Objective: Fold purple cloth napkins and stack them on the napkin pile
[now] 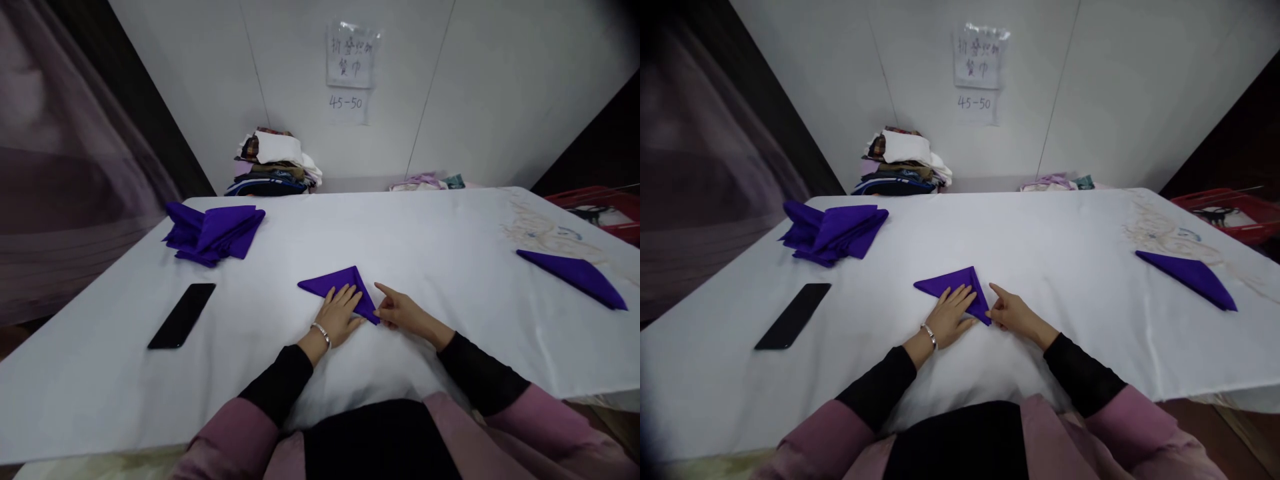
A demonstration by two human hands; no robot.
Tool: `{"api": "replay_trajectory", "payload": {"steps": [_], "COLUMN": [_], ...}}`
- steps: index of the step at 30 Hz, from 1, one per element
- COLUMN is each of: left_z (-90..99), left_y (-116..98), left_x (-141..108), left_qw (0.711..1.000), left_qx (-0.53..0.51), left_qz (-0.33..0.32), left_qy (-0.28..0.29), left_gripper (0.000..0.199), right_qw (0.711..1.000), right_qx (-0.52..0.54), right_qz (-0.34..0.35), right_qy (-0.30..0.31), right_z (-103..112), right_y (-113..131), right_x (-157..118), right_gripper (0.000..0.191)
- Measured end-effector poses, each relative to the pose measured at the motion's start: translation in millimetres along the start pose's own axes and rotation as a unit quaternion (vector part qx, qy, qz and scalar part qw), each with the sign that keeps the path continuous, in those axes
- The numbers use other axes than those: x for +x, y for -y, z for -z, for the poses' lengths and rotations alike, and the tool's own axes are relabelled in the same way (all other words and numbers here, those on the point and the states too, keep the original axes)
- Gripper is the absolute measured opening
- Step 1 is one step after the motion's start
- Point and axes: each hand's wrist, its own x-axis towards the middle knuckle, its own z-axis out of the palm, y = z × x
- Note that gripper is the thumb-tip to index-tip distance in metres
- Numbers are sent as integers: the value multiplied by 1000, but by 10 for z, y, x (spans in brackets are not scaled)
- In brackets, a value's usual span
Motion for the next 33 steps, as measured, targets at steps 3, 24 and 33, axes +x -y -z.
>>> {"api": "replay_trajectory", "payload": {"steps": [3, 24, 33], "left_z": [-7, -28, -22], "left_y": [-34, -235, -274], "left_x": [-11, -50, -58], "left_qw": [1000, 995, 997], "left_qx": [-4, -7, 5], "left_qz": [-2, -47, -52], "left_qy": [-14, -85, -64], "left_gripper": [53, 30, 26], "right_qw": [999, 980, 895], "right_qx": [35, -157, -343], "right_qz": [5, 103, 284], "right_qy": [-22, -60, -26], "right_z": [-33, -50, -198], "right_y": [-64, -57, 327], "right_x": [-158, -253, 257], "right_gripper": [61, 23, 55]}}
